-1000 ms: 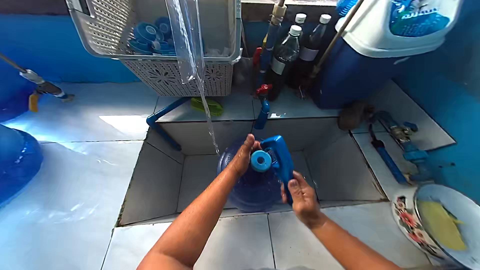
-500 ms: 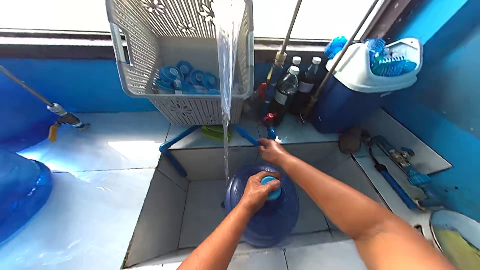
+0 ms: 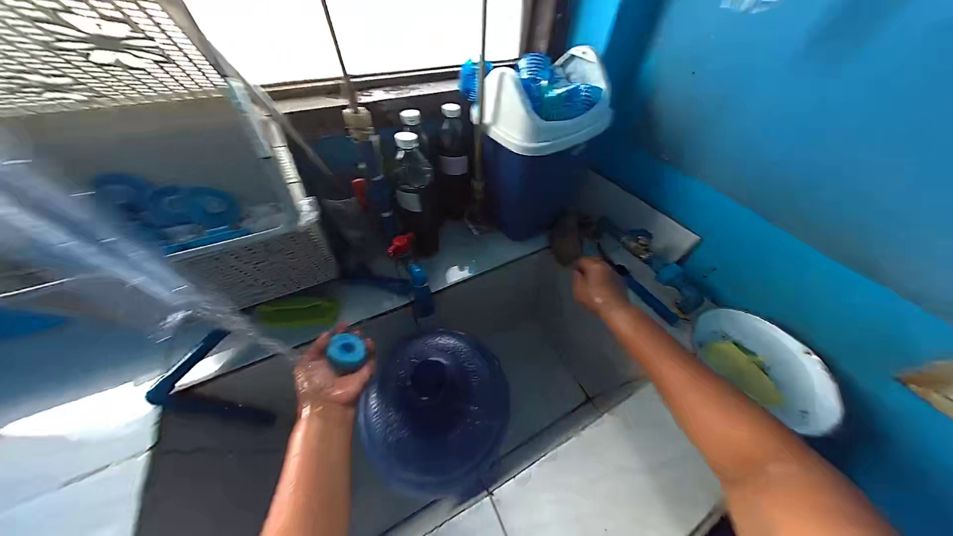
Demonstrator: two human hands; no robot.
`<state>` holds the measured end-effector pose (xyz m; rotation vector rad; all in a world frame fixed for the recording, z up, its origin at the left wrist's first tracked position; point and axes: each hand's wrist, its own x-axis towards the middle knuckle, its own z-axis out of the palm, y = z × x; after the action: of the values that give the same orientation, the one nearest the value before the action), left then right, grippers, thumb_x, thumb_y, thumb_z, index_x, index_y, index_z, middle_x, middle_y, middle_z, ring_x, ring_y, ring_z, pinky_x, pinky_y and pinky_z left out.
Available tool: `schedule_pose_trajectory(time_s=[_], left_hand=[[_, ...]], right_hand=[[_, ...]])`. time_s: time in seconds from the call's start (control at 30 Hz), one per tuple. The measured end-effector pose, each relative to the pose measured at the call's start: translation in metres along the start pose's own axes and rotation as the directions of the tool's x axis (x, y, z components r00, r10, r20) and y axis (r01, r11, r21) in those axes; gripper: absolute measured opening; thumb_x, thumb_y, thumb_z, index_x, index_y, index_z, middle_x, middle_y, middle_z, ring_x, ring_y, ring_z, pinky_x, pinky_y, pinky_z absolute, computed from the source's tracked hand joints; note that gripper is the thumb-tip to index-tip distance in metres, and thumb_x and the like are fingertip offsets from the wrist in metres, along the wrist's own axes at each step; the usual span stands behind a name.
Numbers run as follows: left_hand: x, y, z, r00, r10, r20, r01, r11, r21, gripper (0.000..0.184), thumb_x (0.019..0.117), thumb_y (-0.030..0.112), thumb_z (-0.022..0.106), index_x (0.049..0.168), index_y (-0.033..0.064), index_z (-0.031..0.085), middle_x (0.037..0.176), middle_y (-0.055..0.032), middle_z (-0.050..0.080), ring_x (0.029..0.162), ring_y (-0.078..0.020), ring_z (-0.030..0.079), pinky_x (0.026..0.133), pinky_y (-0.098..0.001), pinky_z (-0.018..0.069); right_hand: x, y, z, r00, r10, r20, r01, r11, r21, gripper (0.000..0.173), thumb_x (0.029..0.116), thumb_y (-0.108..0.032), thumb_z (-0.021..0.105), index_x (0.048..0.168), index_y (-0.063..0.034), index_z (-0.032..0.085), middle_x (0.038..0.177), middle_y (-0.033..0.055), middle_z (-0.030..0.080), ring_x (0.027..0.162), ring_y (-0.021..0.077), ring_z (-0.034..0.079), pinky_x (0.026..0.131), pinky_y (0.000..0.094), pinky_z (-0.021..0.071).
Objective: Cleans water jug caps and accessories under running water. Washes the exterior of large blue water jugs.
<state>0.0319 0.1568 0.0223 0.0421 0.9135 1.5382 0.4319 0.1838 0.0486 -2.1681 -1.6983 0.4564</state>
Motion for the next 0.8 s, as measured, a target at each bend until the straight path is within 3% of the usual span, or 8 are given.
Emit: schedule_pose_trajectory(time_s=[0.13,0.23,0.33,0.47,0.57,0.63,0.73,0.8], left_hand=[[0.001,0.002,-0.004,1.0,-0.02,0.003,0.02,0.998,-0.067,0.041,0.1076,0.044,0.029,0.109,0.0109,0.053,0.089,-0.0083,0.064,0.074,-0.0212,0.066,0.067,-0.0373,0.059],[-0.005,0.008,-0.018,0.999,-0.031,0.007,0.032,0.996,-0.087,0.047,0.1097,0.043,0.025,0.111,0.0059,0.055,0.093,-0.0131,0.065,0.082,-0.0268,0.068,0.073,-0.0416,0.0592],[-0.015,0.011,-0.038,0.997,-0.069,-0.034,0.067,0.995,-0.079,0.04,0.109,0.034,0.028,0.114,0.0037,0.054,0.095,-0.0147,0.063,0.082,-0.0276,0.066,0.073,-0.0426,0.0582],[-0.039,0.024,-0.071,0.993,-0.086,-0.085,0.074,0.988,-0.134,0.051,0.1105,0.042,0.026,0.126,0.0032,0.054,0.101,-0.0153,0.066,0.087,-0.0276,0.068,0.076,-0.0424,0.0585],[-0.053,0.033,-0.098,0.994,-0.084,-0.071,0.062,0.963,-0.261,0.059,0.1108,0.047,0.021,0.122,0.0018,0.058,0.1,-0.016,0.069,0.089,-0.0299,0.071,0.079,-0.0451,0.0602],[-0.056,0.041,-0.114,0.997,-0.054,-0.052,0.033,0.94,-0.341,0.055,0.1114,0.042,0.022,0.117,0.0008,0.059,0.098,-0.0164,0.069,0.09,-0.0305,0.072,0.08,-0.0448,0.0611],[-0.051,0.042,-0.13,0.996,-0.052,-0.066,0.019,0.901,-0.434,0.051,0.1112,0.038,0.024,0.116,-0.0004,0.057,0.1,-0.0187,0.07,0.092,-0.0324,0.072,0.081,-0.0457,0.0605],[-0.047,0.041,-0.132,0.992,-0.082,-0.095,0.026,0.875,-0.484,0.047,0.1103,0.035,0.027,0.112,-0.0001,0.058,0.1,-0.0198,0.069,0.091,-0.0336,0.072,0.079,-0.0462,0.0604]], right_hand=[[-0.034,-0.061,0.022,0.931,-0.355,0.09,0.337,0.926,0.168,0.03,0.1042,-0.014,0.056,0.119,0.0085,0.067,0.114,0.0283,0.068,0.104,0.0405,0.067,0.096,0.0563,0.0523],[-0.053,-0.15,0.057,0.73,-0.605,0.319,0.543,0.796,0.266,0.031,0.1051,-0.017,0.054,0.118,0.0071,0.069,0.116,0.0251,0.07,0.112,0.0354,0.067,0.104,0.0503,0.0497],[-0.049,-0.238,0.099,0.59,-0.652,0.477,0.651,0.733,0.197,0.03,0.1066,-0.019,0.051,0.115,0.0014,0.072,0.114,0.0219,0.07,0.114,0.0357,0.065,0.103,0.0553,0.0479],[-0.025,-0.317,0.17,0.554,-0.682,0.478,0.777,0.629,-0.004,0.038,0.1047,-0.021,0.055,0.134,0.0013,0.062,0.134,0.0275,0.061,0.127,0.0446,0.059,0.102,0.0637,0.0476],[-0.012,-0.35,0.217,0.503,-0.77,0.393,0.856,0.508,-0.101,0.057,0.1043,-0.031,0.058,0.151,-0.0011,0.045,0.148,0.0275,0.052,0.138,0.0447,0.049,0.112,0.0619,0.0408],[-0.017,-0.365,0.226,0.456,-0.829,0.325,0.889,0.444,-0.112,0.067,0.095,-0.023,0.072,0.152,-0.0012,0.046,0.148,0.0285,0.052,0.14,0.0462,0.047,0.115,0.062,0.037],[-0.041,-0.368,0.223,0.578,-0.737,0.351,0.805,0.585,-0.098,0.089,0.0787,-0.008,0.081,0.155,0.0016,0.037,0.151,0.0301,0.045,0.142,0.0466,0.043,0.114,0.0617,0.0382],[-0.05,-0.362,0.209,0.708,-0.564,0.425,0.64,0.767,-0.048,0.081,0.0789,-0.007,0.08,0.15,0.0044,0.041,0.144,0.0291,0.052,0.134,0.0433,0.052,0.107,0.0604,0.0457]])
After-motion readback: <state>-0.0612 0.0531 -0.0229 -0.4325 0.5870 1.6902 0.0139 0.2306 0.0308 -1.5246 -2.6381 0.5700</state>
